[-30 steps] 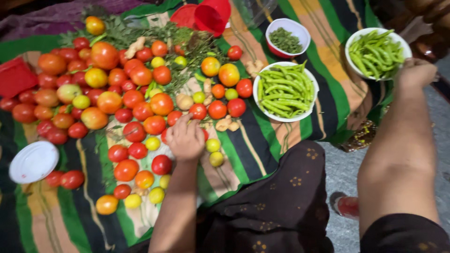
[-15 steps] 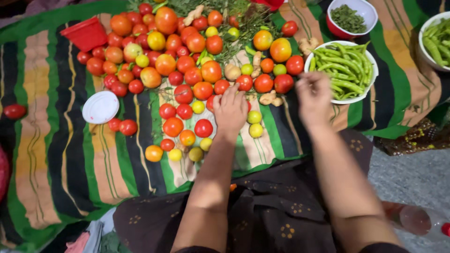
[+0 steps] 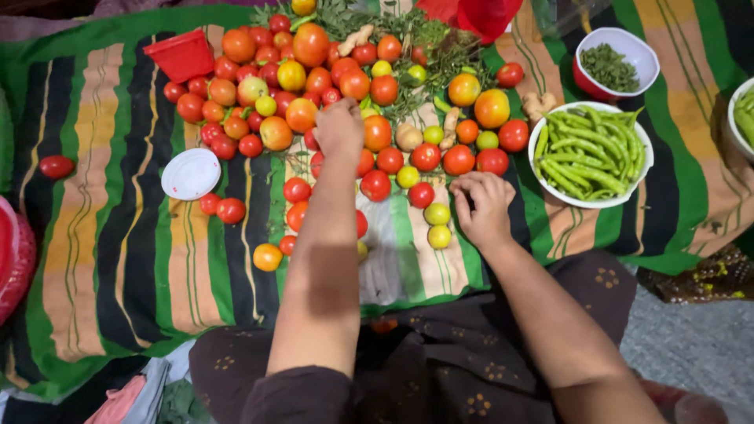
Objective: The person sits on the floor and sorts a large pile of tomatoes, lemons, and ginger by hand. They pick up individual items, inspect them, and place them into separate piles or bowls, including a bowl of green chilies.
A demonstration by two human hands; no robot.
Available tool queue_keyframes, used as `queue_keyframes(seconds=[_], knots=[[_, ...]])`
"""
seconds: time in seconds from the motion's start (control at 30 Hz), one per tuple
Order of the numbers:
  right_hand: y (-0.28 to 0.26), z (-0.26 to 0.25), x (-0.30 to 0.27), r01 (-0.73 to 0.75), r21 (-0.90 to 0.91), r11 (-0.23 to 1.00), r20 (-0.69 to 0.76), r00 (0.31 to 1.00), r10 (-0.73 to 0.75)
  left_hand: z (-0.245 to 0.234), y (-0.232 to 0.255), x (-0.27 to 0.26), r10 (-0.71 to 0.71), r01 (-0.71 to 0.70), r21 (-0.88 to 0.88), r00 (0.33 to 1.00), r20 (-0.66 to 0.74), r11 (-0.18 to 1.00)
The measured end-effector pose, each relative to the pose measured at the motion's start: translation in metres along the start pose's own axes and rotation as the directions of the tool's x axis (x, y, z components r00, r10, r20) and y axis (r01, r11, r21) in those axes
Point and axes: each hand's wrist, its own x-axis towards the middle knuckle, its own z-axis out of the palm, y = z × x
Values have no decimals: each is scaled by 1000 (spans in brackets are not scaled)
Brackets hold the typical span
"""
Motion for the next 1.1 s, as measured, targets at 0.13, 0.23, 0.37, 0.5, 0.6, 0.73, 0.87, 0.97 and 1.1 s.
queue_keyframes(seconds=[0.13, 0.23, 0.37, 0.5, 0.6, 0.73, 0.87, 0.97, 1.1], knots=[[3, 6, 1, 3, -26, 1000, -10, 1000, -4, 8, -5, 30, 47, -85, 187, 979, 199, 979], [6, 10, 0, 21, -59, 998, -23, 999, -22, 11, -1, 37, 37, -136, 319, 955, 296, 938], [9, 15, -1, 32, -77, 997, -29, 999, -35, 17, 1, 34, -4, -114, 344, 946, 323, 932], [12, 18, -3, 39, -85, 996, -28, 999, -42, 20, -2, 29, -29, -76, 292, 941, 338, 953], [12, 18, -5, 39, -101, 994, -45, 998, -44, 20, -6, 26, -62, -41, 273, 932, 357, 961], [10, 14, -6, 34, -68, 997, -64, 997, -39, 16, -4, 24, -52, -10, 172, 934, 355, 985], [8, 11, -6, 34, -48, 998, -72, 997, -38, 4, 5, 21, -58, 26, 121, 962, 268, 992], [8, 11, -5, 41, -37, 998, -91, 995, -44, 1, 16, 14, -1, 2, -15, 999, 54, 1000], [16, 13, -7, 49, 36, 998, -120, 992, -44, 16, 25, -24, 179, -217, -476, 976, -126, 852]])
